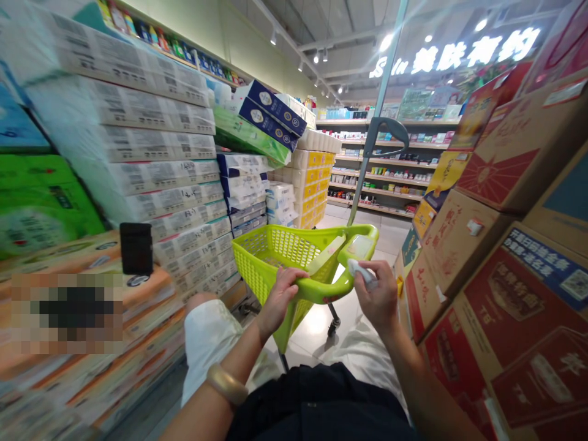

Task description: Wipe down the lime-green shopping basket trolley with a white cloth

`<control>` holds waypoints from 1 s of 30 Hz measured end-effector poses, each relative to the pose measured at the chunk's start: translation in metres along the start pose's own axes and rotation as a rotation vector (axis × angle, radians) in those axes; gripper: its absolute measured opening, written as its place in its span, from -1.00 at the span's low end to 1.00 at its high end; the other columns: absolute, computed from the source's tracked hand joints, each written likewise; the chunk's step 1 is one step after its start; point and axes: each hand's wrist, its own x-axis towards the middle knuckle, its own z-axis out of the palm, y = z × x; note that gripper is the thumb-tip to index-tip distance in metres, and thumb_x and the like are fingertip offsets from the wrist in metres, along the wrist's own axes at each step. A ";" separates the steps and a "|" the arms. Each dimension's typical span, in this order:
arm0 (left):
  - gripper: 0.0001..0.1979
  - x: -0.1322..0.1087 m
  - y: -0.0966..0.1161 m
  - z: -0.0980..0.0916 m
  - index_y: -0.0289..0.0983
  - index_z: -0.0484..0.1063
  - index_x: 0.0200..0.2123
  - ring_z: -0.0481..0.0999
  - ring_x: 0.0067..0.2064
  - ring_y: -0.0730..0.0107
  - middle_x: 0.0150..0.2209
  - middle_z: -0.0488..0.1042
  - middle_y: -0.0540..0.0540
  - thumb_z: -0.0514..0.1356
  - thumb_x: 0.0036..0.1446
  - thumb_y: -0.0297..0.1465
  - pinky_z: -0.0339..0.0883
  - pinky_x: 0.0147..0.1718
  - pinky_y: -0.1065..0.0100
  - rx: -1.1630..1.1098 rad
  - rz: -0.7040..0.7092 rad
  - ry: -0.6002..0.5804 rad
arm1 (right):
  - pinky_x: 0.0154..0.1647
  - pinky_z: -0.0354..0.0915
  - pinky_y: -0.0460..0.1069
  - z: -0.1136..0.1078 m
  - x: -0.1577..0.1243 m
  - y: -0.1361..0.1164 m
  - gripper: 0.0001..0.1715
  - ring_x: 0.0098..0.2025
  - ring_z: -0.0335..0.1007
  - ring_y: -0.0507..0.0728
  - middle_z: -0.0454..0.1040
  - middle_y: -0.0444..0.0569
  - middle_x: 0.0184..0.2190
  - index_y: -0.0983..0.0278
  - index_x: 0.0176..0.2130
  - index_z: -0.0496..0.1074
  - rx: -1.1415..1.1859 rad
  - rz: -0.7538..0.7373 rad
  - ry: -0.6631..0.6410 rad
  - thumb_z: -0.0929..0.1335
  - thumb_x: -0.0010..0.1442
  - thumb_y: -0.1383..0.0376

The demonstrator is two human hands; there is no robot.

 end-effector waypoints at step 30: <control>-0.64 0.007 -0.013 -0.054 -0.22 0.42 -0.51 0.43 -0.01 0.11 -0.33 0.52 -0.11 -0.06 0.14 -0.22 0.21 0.11 0.10 -0.230 -0.157 0.144 | 0.16 0.10 0.14 0.028 0.033 0.011 -0.77 -0.07 0.45 0.16 0.56 -0.02 -0.21 0.21 -0.23 0.45 -0.147 -0.056 -0.265 0.22 0.32 0.28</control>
